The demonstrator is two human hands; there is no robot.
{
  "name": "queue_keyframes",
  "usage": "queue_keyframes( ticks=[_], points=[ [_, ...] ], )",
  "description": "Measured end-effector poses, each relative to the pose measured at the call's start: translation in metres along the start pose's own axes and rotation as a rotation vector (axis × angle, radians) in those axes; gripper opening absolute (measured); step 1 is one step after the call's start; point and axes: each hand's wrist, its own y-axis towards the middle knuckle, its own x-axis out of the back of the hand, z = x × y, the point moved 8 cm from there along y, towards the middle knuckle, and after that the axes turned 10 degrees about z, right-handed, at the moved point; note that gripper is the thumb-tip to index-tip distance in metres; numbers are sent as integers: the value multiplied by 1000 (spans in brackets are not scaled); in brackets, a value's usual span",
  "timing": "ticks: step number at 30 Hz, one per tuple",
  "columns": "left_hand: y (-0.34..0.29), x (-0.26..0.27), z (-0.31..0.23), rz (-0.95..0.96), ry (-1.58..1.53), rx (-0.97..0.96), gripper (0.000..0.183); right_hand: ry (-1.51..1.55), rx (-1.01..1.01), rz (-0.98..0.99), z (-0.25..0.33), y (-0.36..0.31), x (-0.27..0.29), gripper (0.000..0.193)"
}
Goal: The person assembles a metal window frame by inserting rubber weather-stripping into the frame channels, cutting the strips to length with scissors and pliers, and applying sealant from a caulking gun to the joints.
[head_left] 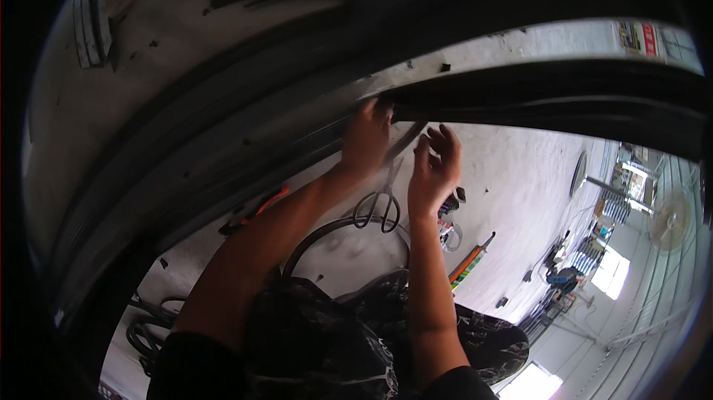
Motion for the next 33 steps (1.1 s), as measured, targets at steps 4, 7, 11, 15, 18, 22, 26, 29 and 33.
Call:
queue_keyframes(
  ticks=[4, 7, 11, 15, 18, 22, 26, 29, 33],
  points=[
    [-5, 14, -31, -63, 184, -213, 17, -38, -33, 80, -16, 27, -19, 39],
    [-9, 13, -36, -92, 235, -269, 20, -32, -69, 83, -24, 36, -32, 43],
    [-6, 10, -36, -35, 235, -241, 21, -22, -55, 4, -38, 33, -39, 48],
    [-5, 14, -40, -22, 270, -312, 21, -154, -82, 3, -42, 36, -42, 54],
    [-1, 18, -33, 1, 236, -305, 22, -215, -86, -14, -41, 34, -42, 55],
    [1, 22, -57, -69, 472, -478, 18, -199, -61, -19, -42, 36, -44, 54],
    [6, 18, -106, 5, 689, -404, 17, -167, -95, -62, -46, 35, -42, 54],
    [4, 22, -109, -4, 780, -484, 20, -175, -155, -26, -52, 31, -52, 55],
    [13, 26, -104, -6, 757, -497, 19, -223, -172, -12, -50, 35, -53, 55]
  ],
)
